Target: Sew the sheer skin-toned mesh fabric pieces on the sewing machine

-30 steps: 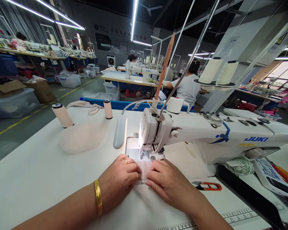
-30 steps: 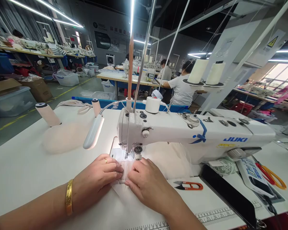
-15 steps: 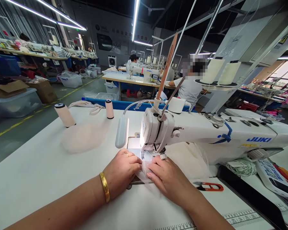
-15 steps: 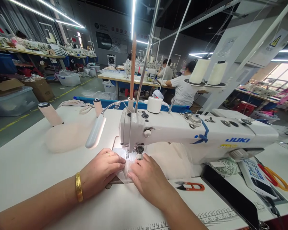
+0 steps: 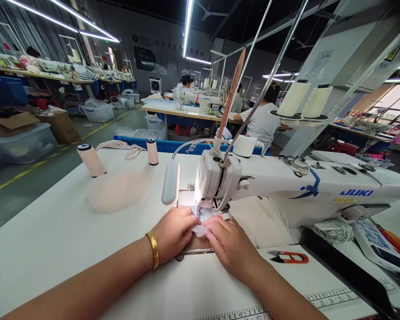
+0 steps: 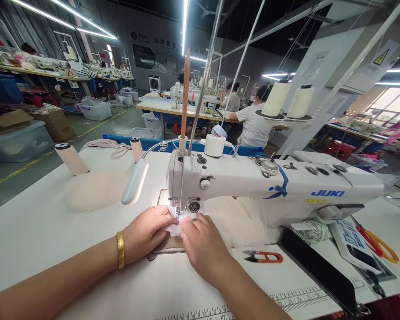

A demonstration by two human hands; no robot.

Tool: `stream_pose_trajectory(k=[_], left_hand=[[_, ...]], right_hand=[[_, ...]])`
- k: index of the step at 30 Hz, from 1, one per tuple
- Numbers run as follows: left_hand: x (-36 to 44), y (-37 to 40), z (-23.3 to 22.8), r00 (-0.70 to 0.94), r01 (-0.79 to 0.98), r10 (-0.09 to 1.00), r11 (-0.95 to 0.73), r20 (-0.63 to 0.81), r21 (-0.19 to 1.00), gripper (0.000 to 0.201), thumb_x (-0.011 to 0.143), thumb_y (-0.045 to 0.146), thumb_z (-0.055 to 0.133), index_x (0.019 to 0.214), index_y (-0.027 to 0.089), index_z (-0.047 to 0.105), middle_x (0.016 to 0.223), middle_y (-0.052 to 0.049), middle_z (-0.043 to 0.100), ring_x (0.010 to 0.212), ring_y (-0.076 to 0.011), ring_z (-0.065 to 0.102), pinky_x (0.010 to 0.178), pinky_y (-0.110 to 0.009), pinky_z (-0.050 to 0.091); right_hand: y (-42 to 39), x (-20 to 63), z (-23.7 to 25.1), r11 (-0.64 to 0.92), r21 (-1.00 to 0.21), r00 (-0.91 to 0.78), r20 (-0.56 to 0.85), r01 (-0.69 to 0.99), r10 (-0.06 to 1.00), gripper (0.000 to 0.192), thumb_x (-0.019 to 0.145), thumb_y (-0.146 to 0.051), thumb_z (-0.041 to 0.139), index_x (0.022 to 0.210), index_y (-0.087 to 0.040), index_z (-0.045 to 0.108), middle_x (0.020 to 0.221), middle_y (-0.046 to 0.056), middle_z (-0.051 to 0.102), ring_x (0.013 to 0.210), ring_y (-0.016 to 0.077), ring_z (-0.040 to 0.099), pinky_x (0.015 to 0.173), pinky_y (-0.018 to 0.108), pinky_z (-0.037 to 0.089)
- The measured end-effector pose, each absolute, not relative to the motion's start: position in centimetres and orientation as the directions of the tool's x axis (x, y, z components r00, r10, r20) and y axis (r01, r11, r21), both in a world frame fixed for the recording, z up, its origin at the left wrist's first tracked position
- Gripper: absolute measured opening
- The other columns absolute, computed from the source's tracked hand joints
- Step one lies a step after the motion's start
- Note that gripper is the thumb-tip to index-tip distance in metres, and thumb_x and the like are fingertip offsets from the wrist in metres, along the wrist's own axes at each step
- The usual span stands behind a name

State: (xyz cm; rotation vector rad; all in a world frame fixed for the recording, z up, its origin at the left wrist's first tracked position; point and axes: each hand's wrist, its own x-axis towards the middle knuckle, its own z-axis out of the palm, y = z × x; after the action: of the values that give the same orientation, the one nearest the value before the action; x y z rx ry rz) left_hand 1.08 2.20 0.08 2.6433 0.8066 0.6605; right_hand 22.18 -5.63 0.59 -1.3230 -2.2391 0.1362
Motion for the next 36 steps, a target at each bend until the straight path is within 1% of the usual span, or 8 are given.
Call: stream_pose_trajectory(k=[4, 7, 9, 13, 17, 22, 32, 36], left_hand=[[1.4, 2.4, 0.5, 0.702, 0.448, 0.64, -0.738, 0.313, 0.504, 0.021, 0.08, 0.009, 0.049, 0.079, 0.019, 0.067, 0.082, -0.003, 0.062, 0.079, -0.0196, 0.058, 0.07, -0.03, 0.045], [1.5, 2.4, 0.9, 0.696, 0.441, 0.65, -0.722, 0.304, 0.533, 0.021, 0.08, 0.01, 0.049, 0.079, 0.019, 0.068, 0.081, -0.003, 0.061, 0.077, -0.0187, 0.057, 0.068, -0.028, 0.045], [1.5, 2.5, 0.9, 0.696, 0.447, 0.647, -0.73, 0.312, 0.518, 0.022, 0.081, 0.01, 0.05, 0.081, 0.019, 0.07, 0.081, -0.003, 0.061, 0.077, -0.019, 0.057, 0.067, -0.029, 0.044], [1.1, 2.1, 0.5, 0.722, 0.422, 0.568, -0.814, 0.394, 0.399, 0.025, 0.083, 0.009, 0.052, 0.086, 0.022, 0.073, 0.083, -0.004, 0.062, 0.078, -0.0209, 0.056, 0.07, -0.032, 0.044], [0.5, 0.9, 0.3, 0.741, 0.346, 0.454, -0.89, 0.495, 0.298, 0.03, 0.088, 0.004, 0.051, 0.092, 0.024, 0.073, 0.098, -0.004, 0.071, 0.088, -0.0226, 0.06, 0.08, -0.038, 0.043], [0.0, 0.3, 0.5, 0.77, 0.28, 0.399, -0.912, 0.498, 0.298, 0.027, 0.092, 0.005, 0.051, 0.096, 0.024, 0.07, 0.096, 0.001, 0.076, 0.087, -0.0201, 0.063, 0.086, -0.04, 0.042], [0.1, 1.4, 0.8, 0.773, 0.346, 0.408, -0.913, 0.486, 0.216, 0.028, 0.097, 0.009, 0.046, 0.095, 0.022, 0.07, 0.096, -0.002, 0.077, 0.085, -0.021, 0.066, 0.082, -0.04, 0.042], [0.1, 1.2, 0.8, 0.769, 0.338, 0.393, -0.919, 0.504, 0.2, 0.028, 0.098, 0.009, 0.047, 0.097, 0.023, 0.071, 0.099, -0.002, 0.077, 0.088, -0.0218, 0.066, 0.083, -0.04, 0.042]], right_hand=[[-5.4, 21.9, 1.0, 0.477, -0.443, -0.246, 0.483, 0.759, 0.84, 0.02, 0.108, -0.02, 0.041, 0.101, -0.024, 0.06, 0.09, 0.002, 0.072, 0.08, 0.0219, 0.061, 0.08, 0.036, 0.048], [-5.4, 21.8, 1.2, 0.477, -0.498, -0.205, 0.506, 0.724, 0.838, 0.018, 0.107, -0.02, 0.044, 0.102, -0.024, 0.06, 0.097, 0.002, 0.073, 0.089, 0.0218, 0.063, 0.081, 0.035, 0.048], [-5.4, 21.8, 1.1, 0.479, -0.513, -0.213, 0.492, 0.712, 0.844, 0.019, 0.108, -0.02, 0.042, 0.103, -0.024, 0.06, 0.098, 0.002, 0.073, 0.089, 0.0215, 0.063, 0.081, 0.034, 0.047], [-5.5, 22.1, 1.1, 0.532, -0.423, -0.36, 0.422, 0.734, 0.832, 0.026, 0.109, -0.021, 0.037, 0.093, -0.023, 0.056, 0.084, 0.002, 0.067, 0.077, 0.0208, 0.056, 0.074, 0.035, 0.042], [-6.2, 22.6, 1.6, 0.606, -0.34, -0.512, 0.331, 0.719, 0.793, 0.018, 0.106, -0.026, 0.048, 0.09, -0.021, 0.054, 0.089, 0.003, 0.064, 0.083, 0.0214, 0.055, 0.077, 0.035, 0.04], [-6.5, 22.8, 2.1, 0.59, -0.329, -0.525, 0.272, 0.737, 0.807, 0.021, 0.105, -0.032, 0.055, 0.087, -0.021, 0.054, 0.09, 0.003, 0.063, 0.085, 0.021, 0.053, 0.079, 0.035, 0.039], [-6.0, 22.6, 1.3, 0.565, -0.307, -0.489, 0.295, 0.766, 0.821, 0.006, 0.103, -0.024, 0.059, 0.105, -0.022, 0.065, 0.102, 0.003, 0.07, 0.089, 0.0221, 0.058, 0.081, 0.037, 0.04], [-6.0, 22.5, 1.5, 0.546, -0.293, -0.479, 0.272, 0.785, 0.835, 0.006, 0.104, -0.022, 0.058, 0.102, -0.022, 0.064, 0.101, 0.003, 0.07, 0.086, 0.0221, 0.059, 0.077, 0.037, 0.042]])
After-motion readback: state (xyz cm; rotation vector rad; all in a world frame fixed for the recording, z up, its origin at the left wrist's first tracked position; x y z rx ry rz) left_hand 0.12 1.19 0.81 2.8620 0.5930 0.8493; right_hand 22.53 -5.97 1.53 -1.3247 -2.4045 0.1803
